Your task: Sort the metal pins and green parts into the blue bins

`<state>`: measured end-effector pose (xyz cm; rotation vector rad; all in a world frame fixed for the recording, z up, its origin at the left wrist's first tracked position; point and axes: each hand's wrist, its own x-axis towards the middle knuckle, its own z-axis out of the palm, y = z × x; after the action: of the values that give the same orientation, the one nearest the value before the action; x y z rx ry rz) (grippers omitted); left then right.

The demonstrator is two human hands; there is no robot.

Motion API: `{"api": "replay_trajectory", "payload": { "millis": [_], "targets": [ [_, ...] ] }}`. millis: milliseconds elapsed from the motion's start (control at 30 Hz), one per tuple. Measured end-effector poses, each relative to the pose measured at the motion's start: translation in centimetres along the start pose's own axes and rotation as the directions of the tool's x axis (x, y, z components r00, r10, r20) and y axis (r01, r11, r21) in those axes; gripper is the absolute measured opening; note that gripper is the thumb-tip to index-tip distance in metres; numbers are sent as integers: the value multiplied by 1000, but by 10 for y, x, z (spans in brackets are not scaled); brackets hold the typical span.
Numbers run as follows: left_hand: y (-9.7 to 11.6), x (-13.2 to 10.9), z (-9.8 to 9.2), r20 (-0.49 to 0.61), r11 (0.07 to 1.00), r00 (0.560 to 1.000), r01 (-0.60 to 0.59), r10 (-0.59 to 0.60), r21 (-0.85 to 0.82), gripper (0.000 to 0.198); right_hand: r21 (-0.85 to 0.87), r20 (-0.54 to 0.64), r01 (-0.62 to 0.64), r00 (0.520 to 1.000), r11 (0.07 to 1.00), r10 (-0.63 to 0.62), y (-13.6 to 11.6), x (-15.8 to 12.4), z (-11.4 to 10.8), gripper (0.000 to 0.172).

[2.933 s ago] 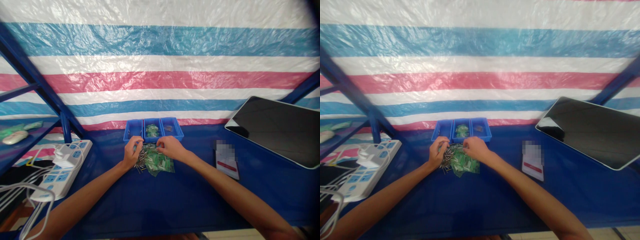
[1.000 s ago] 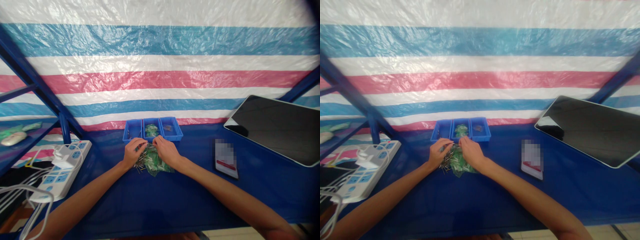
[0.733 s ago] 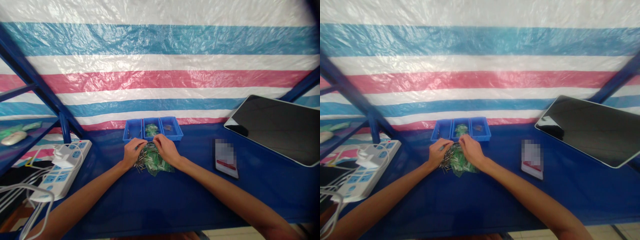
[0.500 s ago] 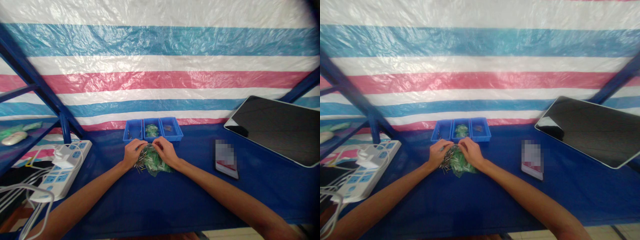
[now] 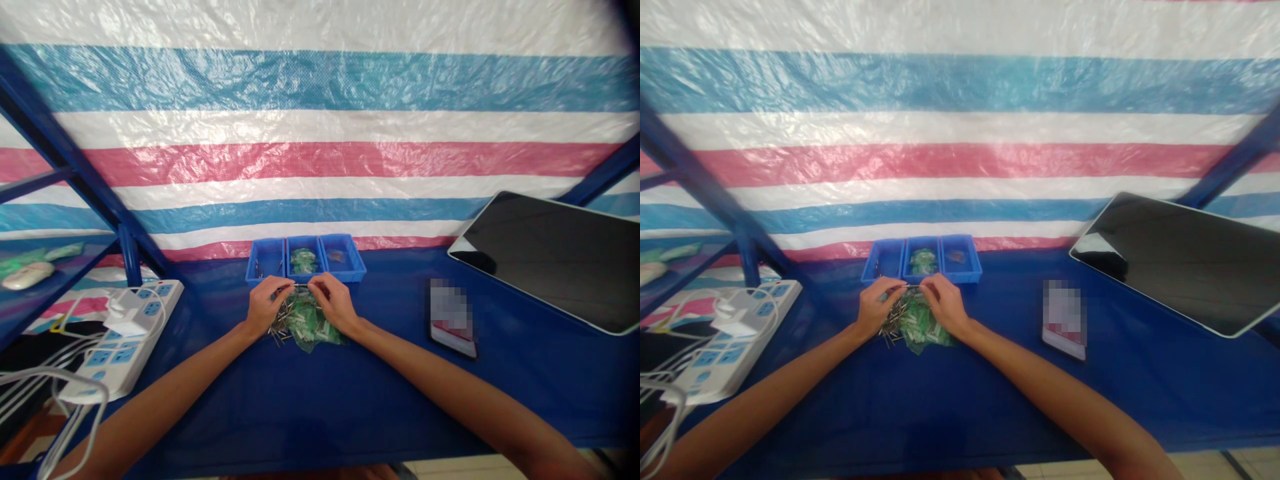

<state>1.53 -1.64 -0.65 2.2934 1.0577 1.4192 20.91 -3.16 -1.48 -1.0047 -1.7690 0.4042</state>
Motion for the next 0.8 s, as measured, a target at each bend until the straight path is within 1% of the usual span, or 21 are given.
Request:
{"api": "replay_trajectory", "payload": {
  "millis": [233,367,600,800],
  "targets": [
    [2,1,1,-11,1000,1000,18,-18,-14,14,10,-7,11,1000,1000,-11,2,-1,0,18],
    [3,1,1,-17,1000,1000,19,-19,-18,13,-1,-11,39,999,999,-39,0,-1,0,16],
    [3,1,-1,23,999,999,29,-28,-35,14,-4,3,65,998,998,-65,-3,-1,-2,17],
    [1,0,1,6,999,1000,20,-19,-50,13,10,-1,74,997,997,-74,-3,-1,-2,18]
  ]
}}
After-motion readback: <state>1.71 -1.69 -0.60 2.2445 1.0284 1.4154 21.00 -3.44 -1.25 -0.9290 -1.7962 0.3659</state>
